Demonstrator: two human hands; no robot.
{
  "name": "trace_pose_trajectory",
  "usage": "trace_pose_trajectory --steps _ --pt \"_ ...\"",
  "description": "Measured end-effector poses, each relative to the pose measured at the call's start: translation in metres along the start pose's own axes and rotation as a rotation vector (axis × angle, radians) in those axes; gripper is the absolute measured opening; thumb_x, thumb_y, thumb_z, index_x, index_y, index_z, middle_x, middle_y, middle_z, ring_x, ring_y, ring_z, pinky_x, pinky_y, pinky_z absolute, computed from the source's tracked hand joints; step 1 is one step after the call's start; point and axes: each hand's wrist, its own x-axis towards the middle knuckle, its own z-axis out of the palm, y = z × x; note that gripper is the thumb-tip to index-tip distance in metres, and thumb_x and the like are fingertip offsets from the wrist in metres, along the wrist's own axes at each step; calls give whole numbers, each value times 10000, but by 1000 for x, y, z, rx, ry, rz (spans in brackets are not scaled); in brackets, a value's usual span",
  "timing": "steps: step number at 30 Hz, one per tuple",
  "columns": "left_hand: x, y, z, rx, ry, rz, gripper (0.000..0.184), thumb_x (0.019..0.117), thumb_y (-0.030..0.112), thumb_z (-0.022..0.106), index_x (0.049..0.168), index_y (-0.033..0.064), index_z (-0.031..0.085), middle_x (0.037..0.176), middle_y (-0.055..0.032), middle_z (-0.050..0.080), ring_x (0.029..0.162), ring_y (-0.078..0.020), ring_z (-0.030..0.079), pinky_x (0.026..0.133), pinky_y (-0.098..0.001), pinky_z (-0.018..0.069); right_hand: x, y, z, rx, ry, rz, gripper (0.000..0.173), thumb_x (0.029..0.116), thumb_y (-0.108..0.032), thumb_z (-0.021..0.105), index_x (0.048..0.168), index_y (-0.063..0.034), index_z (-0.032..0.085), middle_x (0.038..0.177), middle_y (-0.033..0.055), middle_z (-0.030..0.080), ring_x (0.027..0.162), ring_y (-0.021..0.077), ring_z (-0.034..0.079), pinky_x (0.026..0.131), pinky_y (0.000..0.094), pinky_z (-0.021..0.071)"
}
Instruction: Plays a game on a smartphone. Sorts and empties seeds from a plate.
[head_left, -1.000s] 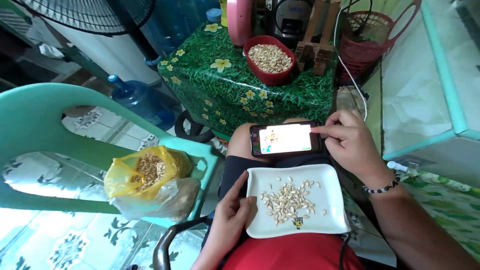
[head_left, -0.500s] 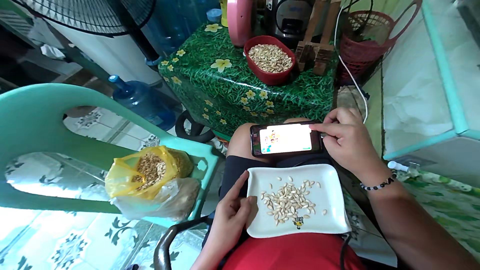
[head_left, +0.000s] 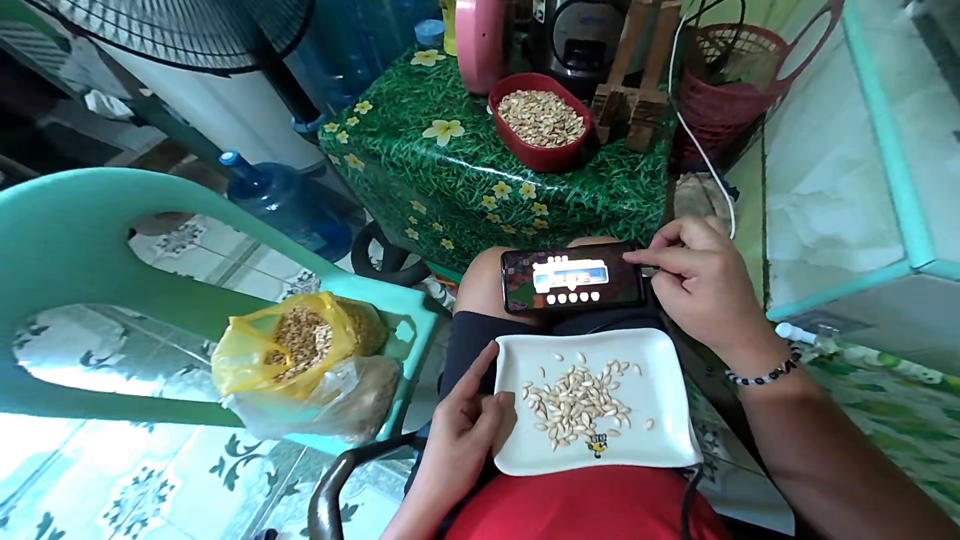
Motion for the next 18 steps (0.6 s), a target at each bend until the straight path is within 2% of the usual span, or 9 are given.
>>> trace_pose_trajectory --steps 8,18 --pt "0 1 0 2 1 -9 571 998 -2 519 1550 11 371 876 -41 735 659 -96 692 638 -247 607 0 -4 3 16 -9 10 363 875 -2 527 1056 -123 818 1050 104 645 1027 284 561 857 430 473" --pt "0 0 0 12 1 0 569 1000 5 515 1551 11 370 900 -46 737 674 -95 695 641 -247 607 -1 -15 9 67 -26 -41 364 868 -11 533 1041 -144 824 1040 84 650 1048 275 558 877 428 473"
